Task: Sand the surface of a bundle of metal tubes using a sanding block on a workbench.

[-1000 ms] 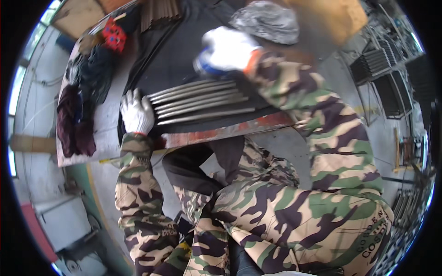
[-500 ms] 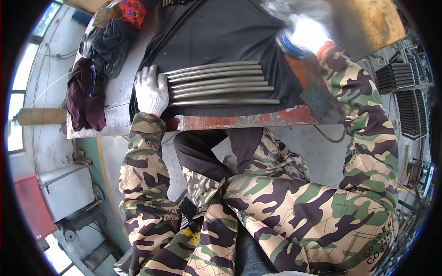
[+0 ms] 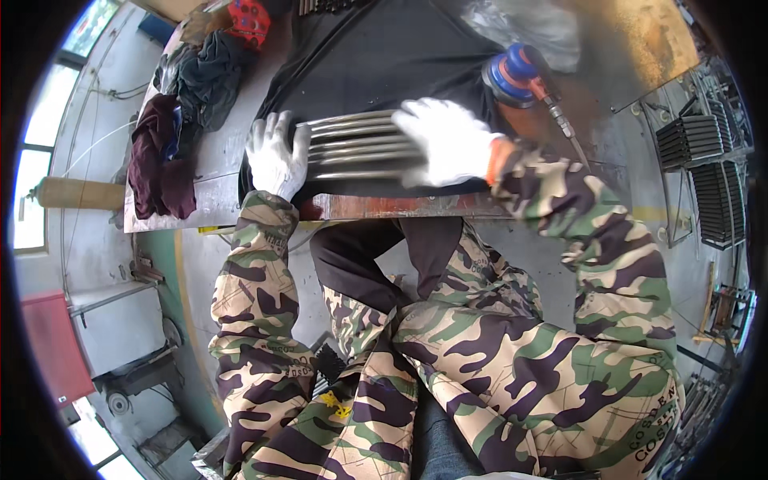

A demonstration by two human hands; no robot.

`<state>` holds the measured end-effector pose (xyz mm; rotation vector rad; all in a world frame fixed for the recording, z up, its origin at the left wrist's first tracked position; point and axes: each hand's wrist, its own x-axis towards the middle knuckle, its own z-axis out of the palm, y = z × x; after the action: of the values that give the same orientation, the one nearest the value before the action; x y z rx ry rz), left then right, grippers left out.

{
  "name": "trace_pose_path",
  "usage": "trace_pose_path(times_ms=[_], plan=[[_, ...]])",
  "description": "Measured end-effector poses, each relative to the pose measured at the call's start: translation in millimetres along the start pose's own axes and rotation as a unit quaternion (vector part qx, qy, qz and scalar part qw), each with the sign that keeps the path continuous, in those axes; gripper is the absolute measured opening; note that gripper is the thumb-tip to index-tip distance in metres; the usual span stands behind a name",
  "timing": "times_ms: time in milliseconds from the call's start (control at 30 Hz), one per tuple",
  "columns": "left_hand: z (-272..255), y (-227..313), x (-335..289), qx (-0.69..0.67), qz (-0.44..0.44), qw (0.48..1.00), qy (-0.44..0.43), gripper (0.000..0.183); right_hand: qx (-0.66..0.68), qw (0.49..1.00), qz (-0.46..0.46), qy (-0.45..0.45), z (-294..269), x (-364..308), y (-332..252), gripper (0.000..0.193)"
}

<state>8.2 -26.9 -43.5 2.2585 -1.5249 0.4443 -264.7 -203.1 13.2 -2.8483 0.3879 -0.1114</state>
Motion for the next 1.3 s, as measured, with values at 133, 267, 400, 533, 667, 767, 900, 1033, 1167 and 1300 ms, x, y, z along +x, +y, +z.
trace_pose_path(times_ms=[133,267,400,533,667,767,900,1033,1167,1300], plan=[[-11,20,0,-0.055,0.093,0.984,-0.141,0.079,0.096,0.981,0.152,-0.079,11,9,14,0.053],[-21,-25,-14,-0.062,0.061,0.962,-0.258,0.096,-0.044,0.684,0.728,-0.005,82,121,-51,0.028],[-35,-4,32,-0.088,0.034,0.961,-0.259,0.105,0.031,0.998,0.063,-0.002,62,70,23,0.069],[-25,12,43,-0.075,-0.009,0.945,-0.319,0.106,0.019,0.998,0.048,-0.028,30,55,17,0.080],[-34,26,54,-0.041,-0.006,0.944,-0.327,0.108,0.017,0.999,0.042,-0.023,26,53,21,0.077],[-17,15,52,-0.065,-0.001,0.939,-0.338,0.110,0.023,0.996,0.049,-0.065,25,55,23,0.074],[-27,9,48,-0.010,0.011,0.936,-0.351,0.110,0.027,0.993,0.039,-0.104,33,67,11,0.066],[-30,16,50,-0.090,0.025,0.932,-0.349,0.100,0.189,0.980,-0.035,-0.050,62,74,36,0.049],[-14,-9,27,-0.095,-0.005,0.940,-0.327,0.091,0.106,0.994,-0.006,-0.041,69,75,14,0.040],[-20,46,73,-0.129,0.038,0.938,-0.319,0.086,0.364,0.906,-0.207,-0.060,67,84,87,0.042]])
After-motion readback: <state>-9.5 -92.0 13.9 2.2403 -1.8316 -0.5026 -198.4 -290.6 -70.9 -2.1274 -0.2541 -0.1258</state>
